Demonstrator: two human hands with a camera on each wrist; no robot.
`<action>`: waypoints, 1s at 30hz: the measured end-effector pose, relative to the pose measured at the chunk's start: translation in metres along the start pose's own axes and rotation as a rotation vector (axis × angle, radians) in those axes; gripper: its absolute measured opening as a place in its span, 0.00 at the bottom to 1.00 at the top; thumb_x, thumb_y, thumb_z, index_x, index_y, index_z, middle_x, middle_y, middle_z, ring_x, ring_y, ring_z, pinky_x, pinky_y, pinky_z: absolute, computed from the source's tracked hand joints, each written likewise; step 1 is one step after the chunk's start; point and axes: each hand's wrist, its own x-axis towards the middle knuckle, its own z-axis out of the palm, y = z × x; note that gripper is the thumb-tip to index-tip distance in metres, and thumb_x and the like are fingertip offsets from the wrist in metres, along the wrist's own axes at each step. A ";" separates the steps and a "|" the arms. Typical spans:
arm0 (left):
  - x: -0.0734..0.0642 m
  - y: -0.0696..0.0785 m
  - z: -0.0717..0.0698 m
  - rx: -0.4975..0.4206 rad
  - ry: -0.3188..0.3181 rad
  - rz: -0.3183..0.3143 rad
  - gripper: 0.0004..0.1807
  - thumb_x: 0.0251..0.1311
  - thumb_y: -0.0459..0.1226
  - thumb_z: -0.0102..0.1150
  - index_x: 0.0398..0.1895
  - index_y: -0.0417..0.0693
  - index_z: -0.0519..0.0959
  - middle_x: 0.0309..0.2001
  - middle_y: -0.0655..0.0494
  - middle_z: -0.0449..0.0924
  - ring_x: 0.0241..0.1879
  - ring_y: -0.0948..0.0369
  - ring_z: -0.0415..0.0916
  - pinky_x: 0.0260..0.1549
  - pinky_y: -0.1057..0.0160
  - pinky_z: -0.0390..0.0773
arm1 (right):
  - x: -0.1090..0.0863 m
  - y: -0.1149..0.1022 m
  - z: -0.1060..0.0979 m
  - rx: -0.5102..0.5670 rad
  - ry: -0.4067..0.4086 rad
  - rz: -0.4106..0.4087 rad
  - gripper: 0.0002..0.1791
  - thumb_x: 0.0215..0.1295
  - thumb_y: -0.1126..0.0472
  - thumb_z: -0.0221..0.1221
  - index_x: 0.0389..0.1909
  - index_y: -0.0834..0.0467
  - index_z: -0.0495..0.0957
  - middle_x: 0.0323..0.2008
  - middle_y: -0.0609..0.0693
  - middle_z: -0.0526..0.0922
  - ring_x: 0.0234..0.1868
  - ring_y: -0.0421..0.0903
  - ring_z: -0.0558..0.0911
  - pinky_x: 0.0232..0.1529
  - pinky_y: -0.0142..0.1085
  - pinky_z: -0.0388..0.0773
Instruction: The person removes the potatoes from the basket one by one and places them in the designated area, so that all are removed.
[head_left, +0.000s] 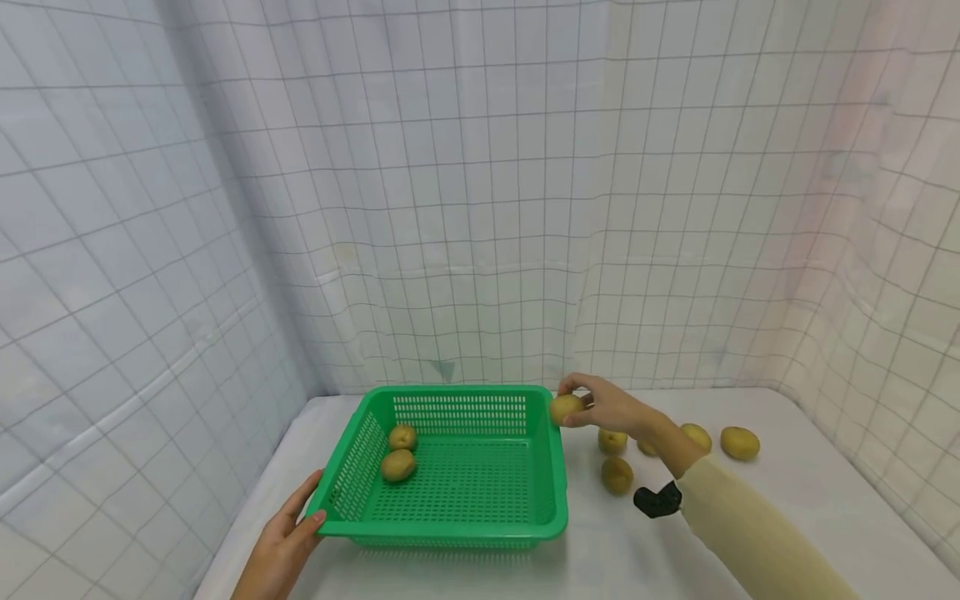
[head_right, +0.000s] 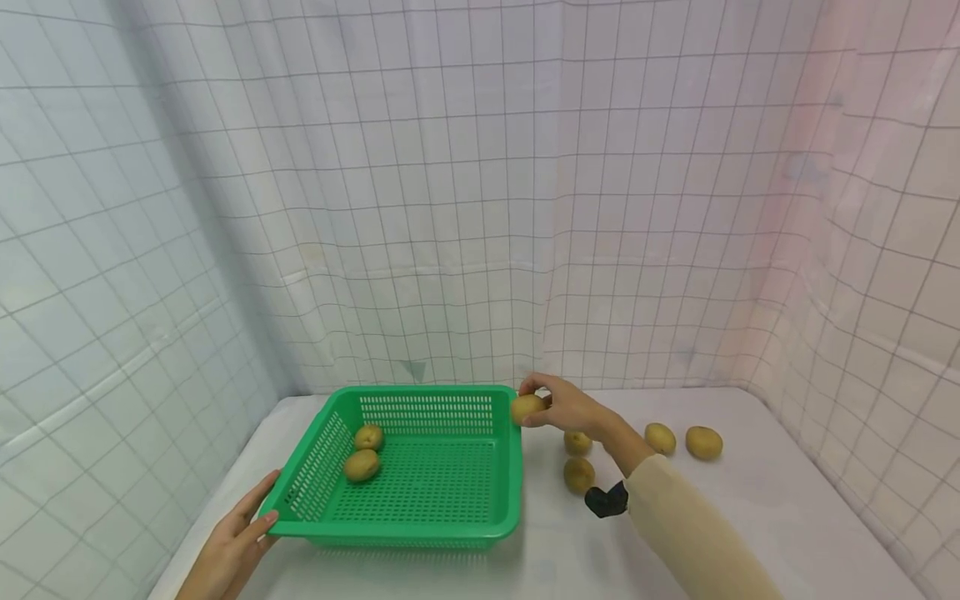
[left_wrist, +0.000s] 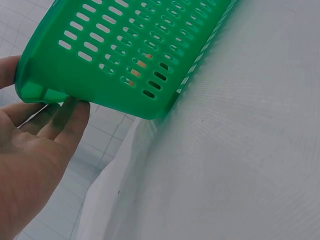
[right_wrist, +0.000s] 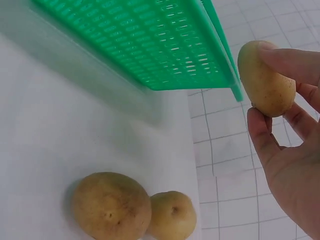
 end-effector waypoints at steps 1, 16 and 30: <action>0.000 0.000 0.000 0.001 -0.002 0.003 0.38 0.82 0.30 0.43 0.79 0.25 0.33 0.78 0.27 0.22 0.64 0.75 0.68 0.57 0.70 0.75 | -0.001 0.002 0.000 -0.001 0.005 0.003 0.18 0.66 0.58 0.72 0.53 0.52 0.77 0.59 0.51 0.75 0.57 0.56 0.79 0.55 0.54 0.78; 0.000 0.001 0.000 -0.002 -0.013 0.007 0.38 0.82 0.30 0.43 0.79 0.24 0.32 0.77 0.26 0.22 0.64 0.75 0.67 0.57 0.70 0.75 | -0.022 0.018 -0.013 0.008 0.022 0.007 0.18 0.67 0.62 0.70 0.53 0.56 0.76 0.61 0.55 0.73 0.56 0.58 0.79 0.53 0.50 0.79; 0.000 -0.001 0.000 0.006 -0.001 0.014 0.38 0.82 0.30 0.43 0.78 0.23 0.33 0.77 0.24 0.22 0.63 0.76 0.68 0.57 0.70 0.75 | -0.051 0.043 -0.025 0.046 0.066 0.075 0.20 0.65 0.63 0.71 0.54 0.58 0.76 0.59 0.55 0.75 0.57 0.60 0.78 0.56 0.54 0.76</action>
